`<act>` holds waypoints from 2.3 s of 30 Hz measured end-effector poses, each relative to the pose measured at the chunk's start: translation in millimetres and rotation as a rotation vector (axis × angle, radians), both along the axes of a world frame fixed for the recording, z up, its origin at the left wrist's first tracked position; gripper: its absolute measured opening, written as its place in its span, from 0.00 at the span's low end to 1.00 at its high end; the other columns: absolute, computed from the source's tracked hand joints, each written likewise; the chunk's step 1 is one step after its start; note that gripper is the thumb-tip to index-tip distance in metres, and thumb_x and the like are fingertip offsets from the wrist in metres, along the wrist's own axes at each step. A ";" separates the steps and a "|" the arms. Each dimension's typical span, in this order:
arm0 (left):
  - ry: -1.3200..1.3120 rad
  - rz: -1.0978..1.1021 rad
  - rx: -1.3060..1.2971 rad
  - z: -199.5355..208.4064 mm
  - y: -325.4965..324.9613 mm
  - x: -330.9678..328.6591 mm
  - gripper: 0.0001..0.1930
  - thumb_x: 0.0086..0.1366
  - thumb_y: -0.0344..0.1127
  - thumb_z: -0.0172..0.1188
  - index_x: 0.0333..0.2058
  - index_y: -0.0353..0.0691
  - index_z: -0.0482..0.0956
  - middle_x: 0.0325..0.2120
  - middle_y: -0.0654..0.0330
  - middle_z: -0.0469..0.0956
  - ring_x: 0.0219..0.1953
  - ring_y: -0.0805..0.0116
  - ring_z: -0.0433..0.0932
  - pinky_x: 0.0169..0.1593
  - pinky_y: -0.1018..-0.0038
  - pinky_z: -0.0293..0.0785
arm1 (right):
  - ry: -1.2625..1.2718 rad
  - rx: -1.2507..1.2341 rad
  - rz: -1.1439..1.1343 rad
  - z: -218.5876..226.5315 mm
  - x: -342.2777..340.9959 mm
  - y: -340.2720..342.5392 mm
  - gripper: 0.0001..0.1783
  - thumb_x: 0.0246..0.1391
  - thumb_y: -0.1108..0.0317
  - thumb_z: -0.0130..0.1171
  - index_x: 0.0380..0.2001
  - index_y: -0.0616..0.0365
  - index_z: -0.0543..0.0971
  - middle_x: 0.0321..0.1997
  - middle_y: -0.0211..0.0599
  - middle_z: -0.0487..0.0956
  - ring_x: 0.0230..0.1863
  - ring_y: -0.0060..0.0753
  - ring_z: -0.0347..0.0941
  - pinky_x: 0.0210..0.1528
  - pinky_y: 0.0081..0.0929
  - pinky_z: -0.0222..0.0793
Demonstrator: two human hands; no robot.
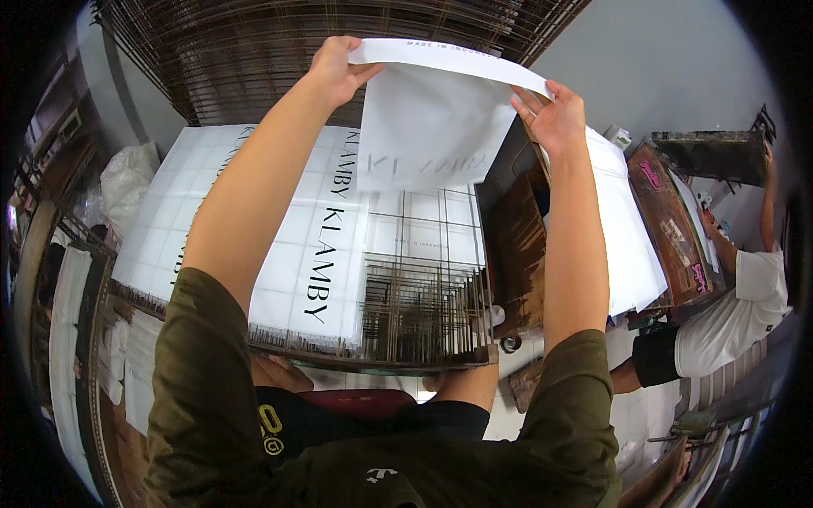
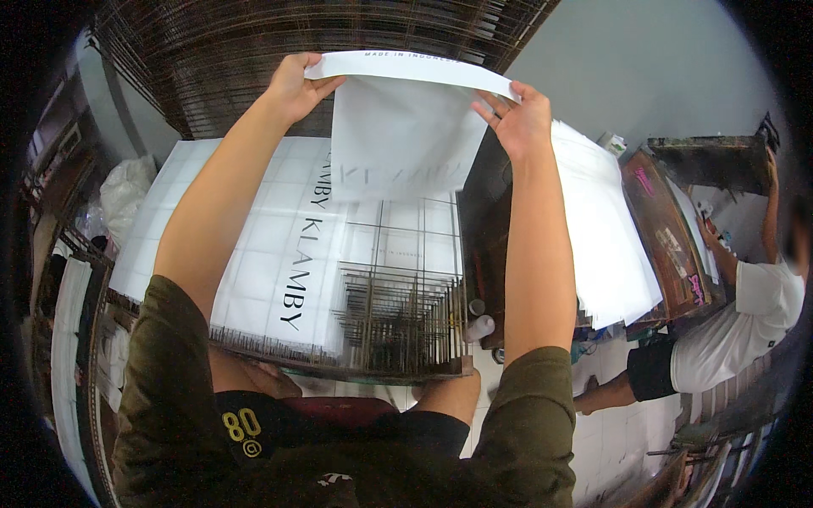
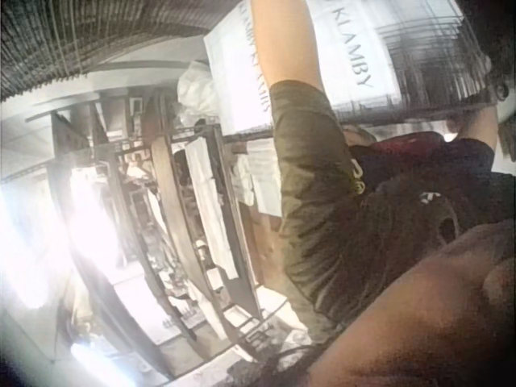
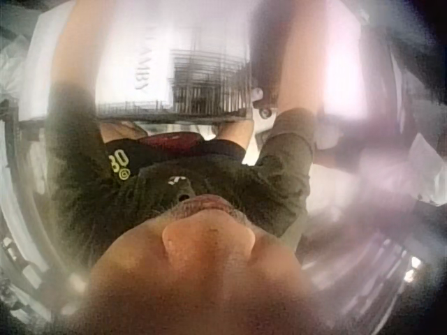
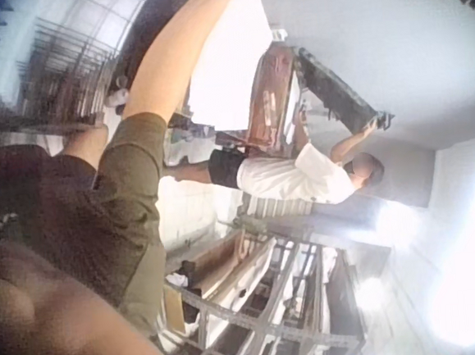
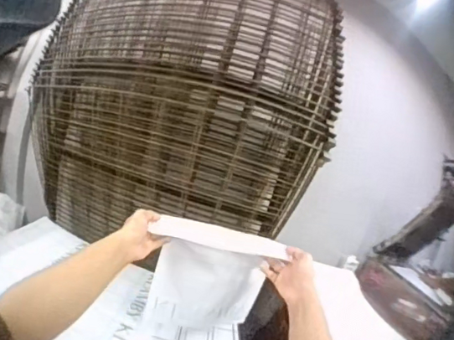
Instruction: The person sits on the floor and repeatedly picks up white papers printed with the word KLAMBY from a nearby table, then places them onto a wire rack. The person handles the papers one at a time, aligning them on the rack throughout the clip.
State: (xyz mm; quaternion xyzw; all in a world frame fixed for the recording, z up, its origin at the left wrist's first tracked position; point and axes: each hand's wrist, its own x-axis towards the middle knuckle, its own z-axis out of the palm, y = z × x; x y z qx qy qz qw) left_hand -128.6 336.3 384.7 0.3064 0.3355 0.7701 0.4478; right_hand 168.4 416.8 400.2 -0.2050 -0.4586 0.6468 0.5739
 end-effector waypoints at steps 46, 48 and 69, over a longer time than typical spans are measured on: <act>0.998 0.248 -0.614 -304.9 -48.2 49.0 0.26 0.48 0.34 0.63 0.47 0.32 0.74 0.33 0.44 0.79 0.37 0.52 0.79 0.44 0.64 0.74 | -0.787 -0.266 -0.482 -304.5 54.8 -44.2 0.15 0.51 0.77 0.54 0.42 0.74 0.73 0.26 0.42 0.77 0.20 0.27 0.74 0.20 0.22 0.70; 1.033 0.264 -0.597 -310.3 -50.9 47.3 0.25 0.49 0.32 0.62 0.48 0.30 0.73 0.31 0.45 0.78 0.32 0.56 0.79 0.38 0.67 0.75 | -0.790 -0.258 -0.488 -304.9 52.6 -43.8 0.15 0.51 0.77 0.55 0.43 0.74 0.73 0.27 0.42 0.77 0.20 0.27 0.74 0.19 0.21 0.70; 1.222 0.212 -0.716 -274.7 -64.6 55.7 0.31 0.49 0.38 0.65 0.52 0.33 0.69 0.33 0.47 0.79 0.40 0.52 0.78 0.43 0.62 0.74 | -0.925 -0.137 -0.689 -304.1 61.6 -38.7 0.19 0.51 0.70 0.59 0.45 0.69 0.74 0.24 0.39 0.76 0.19 0.28 0.72 0.23 0.25 0.69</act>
